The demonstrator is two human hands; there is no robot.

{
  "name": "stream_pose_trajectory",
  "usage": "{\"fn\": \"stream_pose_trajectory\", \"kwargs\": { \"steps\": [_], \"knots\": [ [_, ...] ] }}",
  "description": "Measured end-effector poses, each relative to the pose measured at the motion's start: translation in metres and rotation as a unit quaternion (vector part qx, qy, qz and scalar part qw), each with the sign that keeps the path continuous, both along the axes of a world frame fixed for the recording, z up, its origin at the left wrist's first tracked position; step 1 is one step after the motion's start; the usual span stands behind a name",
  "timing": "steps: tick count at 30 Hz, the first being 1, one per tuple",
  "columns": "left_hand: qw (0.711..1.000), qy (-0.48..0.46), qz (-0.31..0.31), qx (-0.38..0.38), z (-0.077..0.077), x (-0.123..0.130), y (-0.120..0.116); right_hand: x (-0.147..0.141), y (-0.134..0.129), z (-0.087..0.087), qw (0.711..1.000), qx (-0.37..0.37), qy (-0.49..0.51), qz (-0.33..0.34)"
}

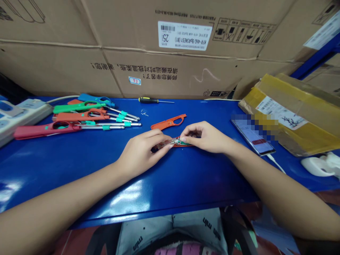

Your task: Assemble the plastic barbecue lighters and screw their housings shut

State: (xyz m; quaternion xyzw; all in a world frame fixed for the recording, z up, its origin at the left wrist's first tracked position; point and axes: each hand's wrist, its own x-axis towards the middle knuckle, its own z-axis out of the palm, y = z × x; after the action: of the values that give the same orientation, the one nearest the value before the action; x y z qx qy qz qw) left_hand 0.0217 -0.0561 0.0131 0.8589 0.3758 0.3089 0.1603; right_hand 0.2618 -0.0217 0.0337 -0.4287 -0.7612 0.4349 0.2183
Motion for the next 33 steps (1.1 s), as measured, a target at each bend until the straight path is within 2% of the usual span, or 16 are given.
{"fn": "stream_pose_trajectory", "kwargs": {
  "steps": [20, 27, 30, 33],
  "knots": [
    [1.000, -0.005, -0.002, 0.002, -0.002, 0.000, 0.002, -0.002, 0.002, -0.005, 1.000, -0.019, 0.015, -0.011],
    [1.000, 0.003, 0.013, 0.006, -0.001, -0.003, 0.006, 0.002, 0.004, -0.001, 0.999, -0.015, 0.027, -0.021],
    [1.000, 0.022, 0.008, 0.013, 0.000, -0.007, 0.010, 0.004, 0.005, 0.002, 0.999, 0.011, 0.013, -0.035],
    [0.998, 0.053, 0.001, 0.026, 0.001, -0.010, 0.017, 0.006, 0.005, 0.003, 0.996, 0.072, -0.023, -0.049]
  ]
}}
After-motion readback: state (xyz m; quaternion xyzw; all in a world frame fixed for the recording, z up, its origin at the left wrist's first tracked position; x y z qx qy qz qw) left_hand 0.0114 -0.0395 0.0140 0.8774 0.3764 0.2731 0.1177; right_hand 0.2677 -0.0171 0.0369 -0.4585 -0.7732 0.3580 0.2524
